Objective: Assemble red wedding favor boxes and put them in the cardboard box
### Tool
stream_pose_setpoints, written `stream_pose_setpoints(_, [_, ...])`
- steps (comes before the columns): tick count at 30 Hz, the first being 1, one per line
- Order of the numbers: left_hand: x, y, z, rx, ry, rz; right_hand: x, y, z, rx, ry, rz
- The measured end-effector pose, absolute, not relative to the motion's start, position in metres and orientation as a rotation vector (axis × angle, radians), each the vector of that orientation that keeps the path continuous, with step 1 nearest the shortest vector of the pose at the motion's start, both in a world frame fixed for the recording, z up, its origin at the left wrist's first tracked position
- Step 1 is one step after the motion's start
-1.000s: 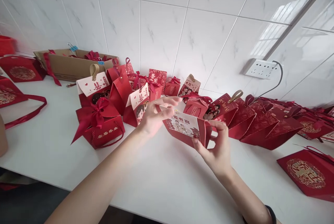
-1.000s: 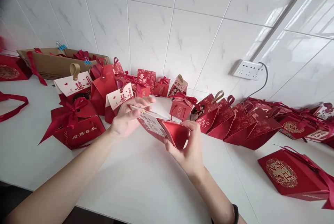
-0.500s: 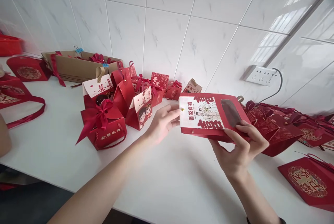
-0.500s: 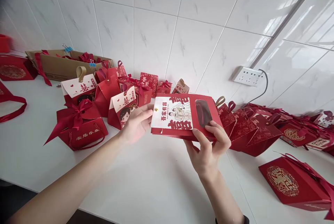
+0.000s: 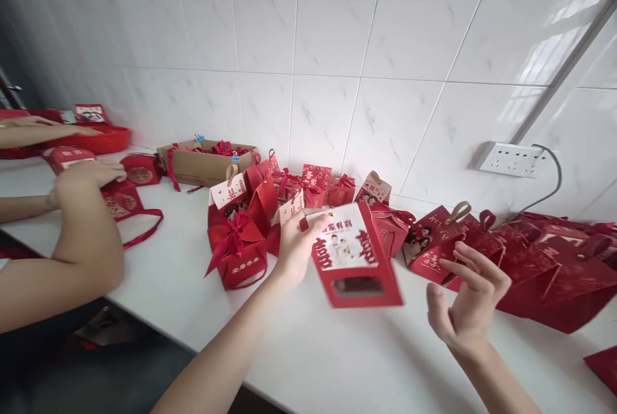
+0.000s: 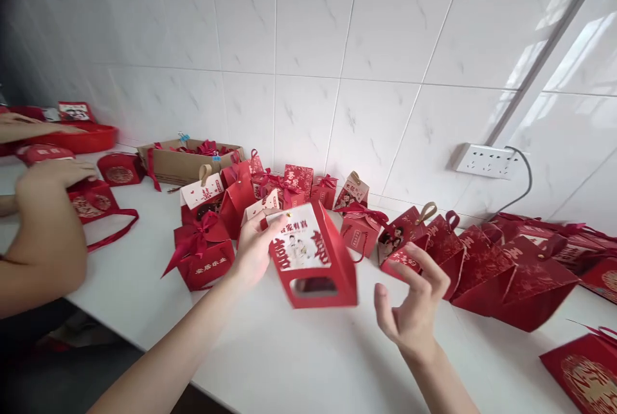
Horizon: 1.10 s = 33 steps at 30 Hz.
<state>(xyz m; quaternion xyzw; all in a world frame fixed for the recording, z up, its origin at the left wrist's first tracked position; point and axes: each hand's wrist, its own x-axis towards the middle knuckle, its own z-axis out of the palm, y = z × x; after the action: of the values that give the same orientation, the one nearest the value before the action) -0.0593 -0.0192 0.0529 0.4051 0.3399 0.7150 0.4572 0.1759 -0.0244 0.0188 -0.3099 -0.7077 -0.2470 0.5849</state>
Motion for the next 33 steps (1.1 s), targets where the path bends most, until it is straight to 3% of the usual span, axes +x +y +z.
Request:
stream_pose_setpoints(19, [-0.170, -0.160, 0.070, 1.224, 1.460, 1.809, 0.161, -0.008, -0.021, -0.868, -1.993, 0.018])
stream_pose_setpoints(33, [-0.240, -0.158, 0.074, 1.024, 2.050, 2.434, 0.165, -0.004, -0.034, -0.947, -2.009, 0.186])
